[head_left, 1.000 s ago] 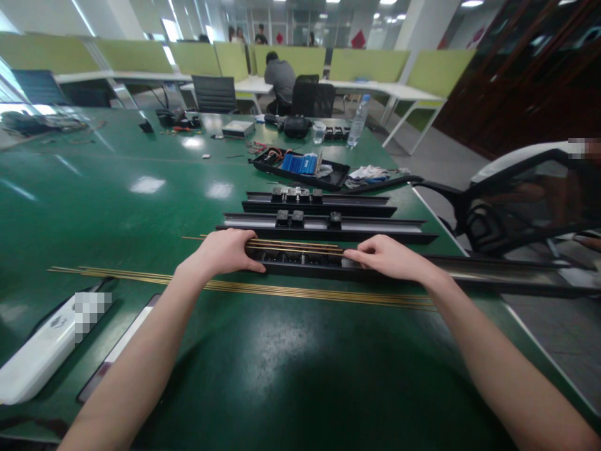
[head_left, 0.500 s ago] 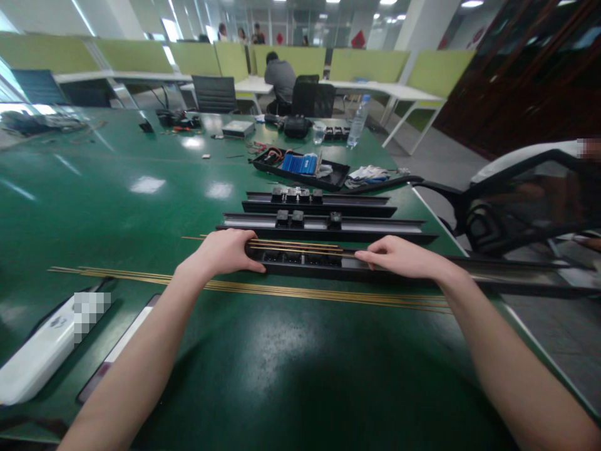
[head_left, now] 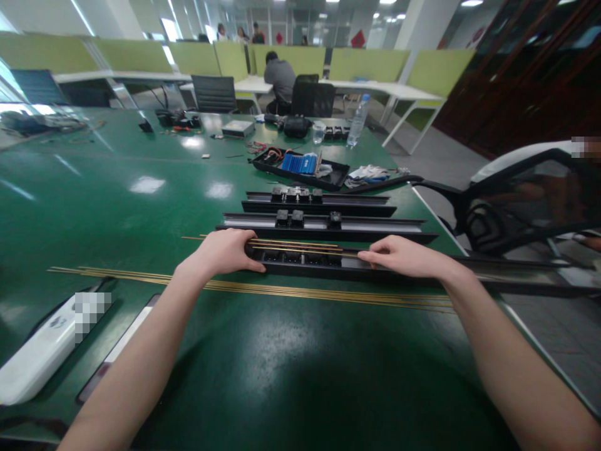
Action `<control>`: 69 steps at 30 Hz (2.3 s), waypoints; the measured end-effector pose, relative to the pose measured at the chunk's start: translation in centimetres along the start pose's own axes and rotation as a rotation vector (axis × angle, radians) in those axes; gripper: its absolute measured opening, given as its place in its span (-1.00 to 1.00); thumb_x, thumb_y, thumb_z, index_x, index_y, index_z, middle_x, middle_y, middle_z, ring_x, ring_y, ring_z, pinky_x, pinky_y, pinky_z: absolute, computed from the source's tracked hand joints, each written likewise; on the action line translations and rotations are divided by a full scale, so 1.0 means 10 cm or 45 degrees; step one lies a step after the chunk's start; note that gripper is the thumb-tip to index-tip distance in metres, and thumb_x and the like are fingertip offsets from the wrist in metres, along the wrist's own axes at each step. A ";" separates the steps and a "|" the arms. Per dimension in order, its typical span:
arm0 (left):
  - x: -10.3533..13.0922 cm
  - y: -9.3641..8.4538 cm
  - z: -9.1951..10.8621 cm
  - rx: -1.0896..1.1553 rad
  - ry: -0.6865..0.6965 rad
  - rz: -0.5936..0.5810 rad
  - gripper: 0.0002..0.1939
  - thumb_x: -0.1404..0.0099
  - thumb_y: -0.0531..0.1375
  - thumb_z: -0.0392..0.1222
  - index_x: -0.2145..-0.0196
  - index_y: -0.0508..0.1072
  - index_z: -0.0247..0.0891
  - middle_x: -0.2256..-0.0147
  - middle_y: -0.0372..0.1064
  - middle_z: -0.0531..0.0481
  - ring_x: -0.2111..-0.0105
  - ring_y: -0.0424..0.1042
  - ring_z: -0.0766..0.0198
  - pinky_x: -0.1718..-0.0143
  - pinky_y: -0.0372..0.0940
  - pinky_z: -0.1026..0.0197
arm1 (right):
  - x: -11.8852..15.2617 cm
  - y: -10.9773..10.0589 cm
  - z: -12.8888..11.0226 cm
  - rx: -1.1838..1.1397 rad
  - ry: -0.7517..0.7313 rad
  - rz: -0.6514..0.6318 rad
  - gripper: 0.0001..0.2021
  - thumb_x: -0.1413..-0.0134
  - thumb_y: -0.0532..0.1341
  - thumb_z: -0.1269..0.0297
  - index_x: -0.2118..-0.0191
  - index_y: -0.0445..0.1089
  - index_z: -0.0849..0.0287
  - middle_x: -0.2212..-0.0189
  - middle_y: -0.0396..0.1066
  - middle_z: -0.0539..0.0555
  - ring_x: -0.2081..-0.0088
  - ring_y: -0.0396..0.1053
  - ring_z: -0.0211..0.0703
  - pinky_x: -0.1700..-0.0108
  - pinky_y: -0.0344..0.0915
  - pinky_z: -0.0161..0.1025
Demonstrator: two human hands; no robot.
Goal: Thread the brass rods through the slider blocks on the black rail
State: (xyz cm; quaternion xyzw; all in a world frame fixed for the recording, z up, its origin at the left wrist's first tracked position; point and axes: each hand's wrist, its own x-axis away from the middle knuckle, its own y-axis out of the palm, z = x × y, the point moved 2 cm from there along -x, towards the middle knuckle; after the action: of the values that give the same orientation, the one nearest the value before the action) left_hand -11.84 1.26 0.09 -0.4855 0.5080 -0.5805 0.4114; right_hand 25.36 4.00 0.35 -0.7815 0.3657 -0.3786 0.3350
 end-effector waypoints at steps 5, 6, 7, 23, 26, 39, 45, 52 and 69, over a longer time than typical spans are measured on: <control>0.00 0.00 0.00 0.002 0.003 0.001 -0.24 0.06 0.23 0.48 0.05 0.47 -0.09 0.04 0.54 -0.10 0.08 0.51 -0.13 0.16 0.38 0.01 | 0.00 0.00 0.00 0.019 -0.004 -0.001 -0.34 -0.08 0.08 -0.42 0.45 0.52 0.15 0.54 0.41 0.03 0.49 0.26 -0.16 0.44 0.09 -0.23; 0.00 0.00 0.00 0.000 0.002 -0.003 -0.24 0.06 0.23 0.48 0.04 0.47 -0.08 0.04 0.55 -0.10 0.08 0.51 -0.12 0.17 0.38 0.02 | 0.00 0.00 0.00 0.025 -0.001 -0.002 -0.34 -0.08 0.08 -0.42 0.45 0.52 0.15 0.55 0.40 0.03 0.49 0.25 -0.17 0.44 0.09 -0.23; 0.00 0.00 0.00 -0.001 0.001 -0.007 -0.24 0.06 0.22 0.48 0.04 0.46 -0.08 0.04 0.54 -0.10 0.08 0.51 -0.12 0.17 0.38 0.02 | 0.00 0.00 0.00 0.027 0.001 -0.005 -0.34 -0.09 0.08 -0.41 0.45 0.52 0.15 0.55 0.39 0.02 0.49 0.25 -0.17 0.44 0.09 -0.23; 0.00 0.01 -0.01 -0.017 -0.002 -0.006 -0.22 0.04 0.23 0.48 0.01 0.46 -0.10 -0.01 0.52 -0.12 0.03 0.50 -0.14 0.11 0.38 0.02 | 0.01 -0.01 0.01 0.033 -0.008 0.002 -0.33 -0.05 0.09 -0.44 0.44 0.53 0.15 0.54 0.42 0.04 0.47 0.29 -0.14 0.42 0.12 -0.24; 0.00 0.02 0.01 0.004 0.034 0.010 -0.09 0.01 0.27 0.40 -0.20 0.33 -0.13 -0.11 0.46 -0.19 -0.07 0.44 -0.15 -0.04 0.32 -0.03 | 0.01 -0.01 0.00 0.028 0.002 0.010 -0.33 -0.06 0.09 -0.43 0.45 0.53 0.16 0.52 0.45 0.06 0.46 0.31 -0.13 0.41 0.13 -0.23; 0.00 0.00 0.09 0.166 0.173 0.040 -0.23 -0.07 0.29 0.30 -0.16 0.40 -0.13 -0.11 0.46 -0.10 -0.07 0.44 -0.03 -0.08 0.32 0.07 | 0.02 -0.02 -0.01 0.046 0.046 0.131 -0.33 -0.03 0.11 -0.45 0.56 0.40 0.15 0.59 0.34 0.03 0.51 0.21 -0.18 0.47 0.04 -0.23; -0.02 0.03 0.05 0.191 0.210 0.060 -0.26 -0.06 0.29 0.31 -0.11 0.45 -0.15 -0.08 0.49 -0.12 -0.04 0.46 -0.05 -0.01 0.35 0.07 | 0.03 -0.01 -0.02 0.037 0.046 0.172 -0.34 -0.02 0.13 -0.43 0.60 0.35 0.16 0.63 0.25 -0.01 0.54 0.13 -0.24 0.49 -0.01 -0.25; -0.01 0.02 0.02 0.248 0.238 0.086 -0.33 -0.09 0.28 0.30 -0.05 0.47 -0.12 -0.01 0.52 -0.08 0.03 0.49 -0.01 0.05 0.36 0.09 | 0.01 0.00 0.02 0.017 0.062 0.139 -0.33 -0.03 0.12 -0.43 0.58 0.35 0.17 0.64 0.21 -0.03 0.54 0.09 -0.25 0.50 -0.02 -0.25; -0.02 0.02 0.00 0.270 0.231 0.086 -0.35 -0.07 0.29 0.30 -0.01 0.51 -0.13 0.01 0.53 -0.11 0.05 0.50 -0.03 0.08 0.36 0.08 | 0.02 -0.02 0.05 0.029 0.123 0.101 -0.33 -0.02 0.13 -0.44 0.57 0.39 0.16 0.61 0.28 0.00 0.54 0.13 -0.24 0.49 0.00 -0.23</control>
State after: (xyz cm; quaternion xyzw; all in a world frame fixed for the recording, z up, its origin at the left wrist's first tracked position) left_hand -11.79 1.44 -0.11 -0.3674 0.4951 -0.6581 0.4321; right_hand 25.92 4.02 0.40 -0.7433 0.4076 -0.4065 0.3407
